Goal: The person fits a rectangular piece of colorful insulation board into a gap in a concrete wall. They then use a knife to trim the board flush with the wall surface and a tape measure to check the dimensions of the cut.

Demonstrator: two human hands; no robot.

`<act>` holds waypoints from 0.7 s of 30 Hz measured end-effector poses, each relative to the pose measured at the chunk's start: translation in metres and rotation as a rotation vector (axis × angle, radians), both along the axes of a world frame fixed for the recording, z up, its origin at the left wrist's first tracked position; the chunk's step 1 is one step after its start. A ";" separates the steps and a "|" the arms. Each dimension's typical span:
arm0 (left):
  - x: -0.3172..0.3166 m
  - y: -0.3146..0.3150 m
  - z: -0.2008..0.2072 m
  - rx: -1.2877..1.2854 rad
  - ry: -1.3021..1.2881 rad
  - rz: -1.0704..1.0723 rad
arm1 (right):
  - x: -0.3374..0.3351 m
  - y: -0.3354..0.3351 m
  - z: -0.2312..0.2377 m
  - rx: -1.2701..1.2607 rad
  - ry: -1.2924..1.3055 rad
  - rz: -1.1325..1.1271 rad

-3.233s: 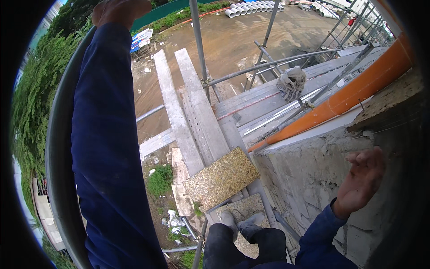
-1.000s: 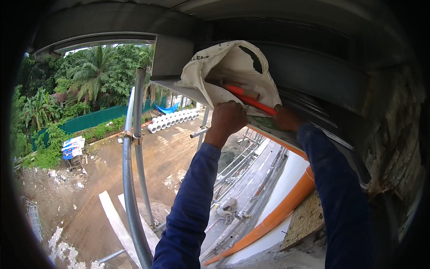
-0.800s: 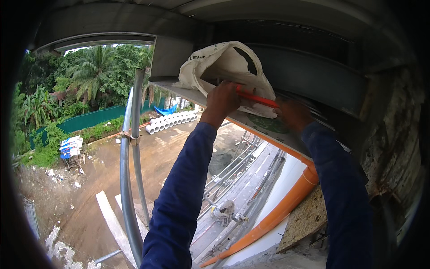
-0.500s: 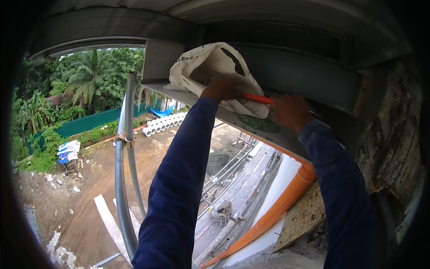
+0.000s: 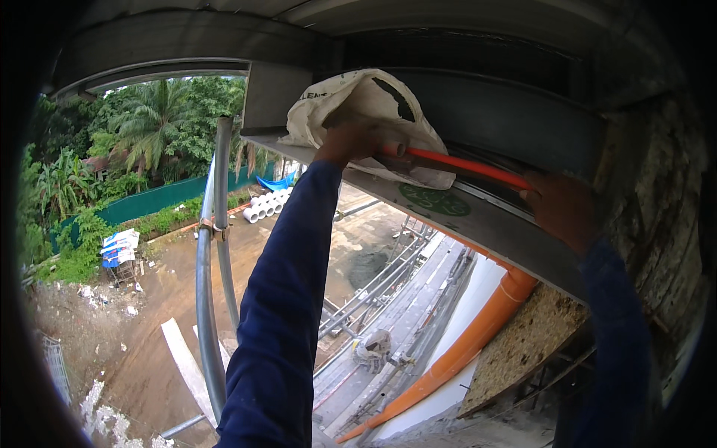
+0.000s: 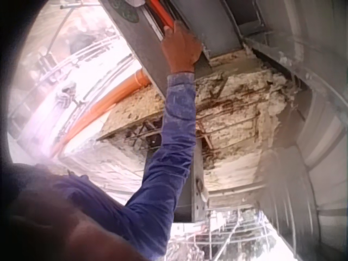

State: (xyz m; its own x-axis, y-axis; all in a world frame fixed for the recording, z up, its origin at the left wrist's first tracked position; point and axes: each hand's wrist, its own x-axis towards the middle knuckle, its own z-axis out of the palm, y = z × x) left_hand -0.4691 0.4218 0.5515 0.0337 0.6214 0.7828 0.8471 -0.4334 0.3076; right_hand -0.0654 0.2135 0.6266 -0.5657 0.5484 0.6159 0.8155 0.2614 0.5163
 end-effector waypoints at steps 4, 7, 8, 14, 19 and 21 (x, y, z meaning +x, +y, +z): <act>0.015 -0.013 -0.002 -0.055 0.138 -0.118 | 0.019 -0.033 -0.002 0.014 -0.012 -0.046; 0.035 -0.032 -0.008 -0.061 0.283 -0.100 | 0.027 -0.071 0.007 -0.013 0.080 -0.069; 0.037 -0.032 -0.012 -0.039 0.256 -0.142 | 0.033 -0.081 0.012 0.044 0.041 -0.049; 0.098 -0.112 -0.011 0.436 0.138 -0.318 | 0.059 -0.141 0.044 0.066 0.064 -0.092; 0.087 -0.168 0.003 0.651 0.143 -0.311 | 0.086 -0.153 0.070 0.097 -0.095 0.011; 0.082 -0.197 0.002 0.680 0.215 -0.136 | 0.088 -0.135 0.063 0.188 -0.233 -0.024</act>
